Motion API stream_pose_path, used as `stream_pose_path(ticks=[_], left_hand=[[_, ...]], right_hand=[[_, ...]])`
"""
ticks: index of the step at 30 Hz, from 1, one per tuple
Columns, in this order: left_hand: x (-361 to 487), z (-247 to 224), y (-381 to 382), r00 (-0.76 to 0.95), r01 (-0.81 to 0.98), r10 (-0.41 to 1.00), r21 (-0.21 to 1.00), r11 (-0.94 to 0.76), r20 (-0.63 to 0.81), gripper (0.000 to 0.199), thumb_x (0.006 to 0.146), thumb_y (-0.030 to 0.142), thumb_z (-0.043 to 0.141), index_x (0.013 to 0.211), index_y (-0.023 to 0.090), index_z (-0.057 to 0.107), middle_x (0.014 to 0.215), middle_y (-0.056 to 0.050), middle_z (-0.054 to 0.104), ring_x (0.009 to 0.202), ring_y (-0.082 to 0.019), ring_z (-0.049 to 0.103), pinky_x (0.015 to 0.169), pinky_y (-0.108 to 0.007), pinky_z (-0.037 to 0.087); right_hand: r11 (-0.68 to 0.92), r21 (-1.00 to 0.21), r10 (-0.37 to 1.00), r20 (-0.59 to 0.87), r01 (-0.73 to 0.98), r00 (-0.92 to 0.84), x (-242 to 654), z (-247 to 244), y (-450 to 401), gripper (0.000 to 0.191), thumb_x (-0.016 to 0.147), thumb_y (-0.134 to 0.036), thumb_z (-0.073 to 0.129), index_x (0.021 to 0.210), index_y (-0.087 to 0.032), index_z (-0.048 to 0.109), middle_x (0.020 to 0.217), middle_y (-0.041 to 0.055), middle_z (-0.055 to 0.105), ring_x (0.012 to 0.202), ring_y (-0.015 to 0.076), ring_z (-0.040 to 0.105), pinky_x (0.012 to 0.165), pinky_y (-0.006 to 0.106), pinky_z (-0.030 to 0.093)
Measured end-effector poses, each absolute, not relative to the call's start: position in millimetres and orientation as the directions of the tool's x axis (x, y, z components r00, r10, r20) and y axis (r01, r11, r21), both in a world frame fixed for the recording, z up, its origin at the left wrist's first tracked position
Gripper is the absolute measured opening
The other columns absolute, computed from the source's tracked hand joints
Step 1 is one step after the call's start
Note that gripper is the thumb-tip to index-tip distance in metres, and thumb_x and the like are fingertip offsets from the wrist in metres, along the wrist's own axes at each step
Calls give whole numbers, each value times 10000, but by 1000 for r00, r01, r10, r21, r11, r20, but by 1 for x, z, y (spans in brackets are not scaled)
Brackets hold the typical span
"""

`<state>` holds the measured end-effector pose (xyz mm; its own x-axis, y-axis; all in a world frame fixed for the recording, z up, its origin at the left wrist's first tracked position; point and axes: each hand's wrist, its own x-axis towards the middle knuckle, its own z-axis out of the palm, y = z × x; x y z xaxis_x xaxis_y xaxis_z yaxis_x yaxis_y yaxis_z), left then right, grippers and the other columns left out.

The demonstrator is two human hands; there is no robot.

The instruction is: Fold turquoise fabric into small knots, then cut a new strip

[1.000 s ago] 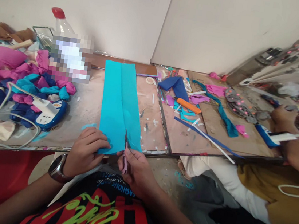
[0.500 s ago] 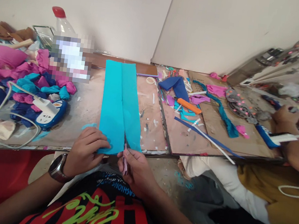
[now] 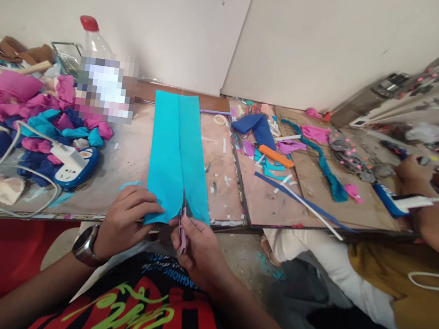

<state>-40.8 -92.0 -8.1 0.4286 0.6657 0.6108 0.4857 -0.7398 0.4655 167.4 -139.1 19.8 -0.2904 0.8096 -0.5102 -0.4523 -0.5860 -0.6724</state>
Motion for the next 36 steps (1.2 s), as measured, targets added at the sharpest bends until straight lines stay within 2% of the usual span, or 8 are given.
stream_pose_path(ticks=[5, 14, 24, 36], left_hand=[[-42, -4, -93, 485, 436, 639, 468, -769, 597, 241, 871, 99, 652, 1082, 215, 654, 1116, -90, 713, 1091, -277, 583, 988, -475, 443], [-43, 0, -92, 518, 423, 642, 482, -767, 565, 266, 861, 82, 615, 1085, 224, 610, 1209, -79, 742, 1152, -284, 584, 1013, -481, 400], [-44, 0, -92, 517, 384, 636, 509, -770, 573, 265, 847, 74, 596, 1070, 217, 595, 1173, -68, 754, 1142, -281, 581, 1020, -475, 385], [-44, 0, -92, 515, 392, 630, 494, -776, 581, 270, 839, 73, 565, 1061, 223, 601, 1139, -59, 766, 1117, -273, 595, 1027, -465, 381]], right_hand=[[-568, -696, 822, -498, -440, -274, 167, 22, -139, 491, 836, -590, 799, 755, -167, 563, 596, -56, 607, 327, -6, 304, 307, 164, 162], [-587, -679, 807, -533, -441, -254, 166, 23, -139, 504, 813, -608, 813, 796, -171, 564, 591, -65, 587, 336, -1, 294, 320, 176, 138], [-595, -678, 802, -539, -432, -257, 165, 22, -135, 530, 760, -614, 854, 739, -180, 551, 558, -79, 517, 356, 6, 276, 342, 202, 102], [-557, -727, 830, -500, -401, -247, 165, 16, -135, 504, 834, -637, 774, 739, -203, 536, 578, -68, 491, 387, 32, 259, 370, 228, 99]])
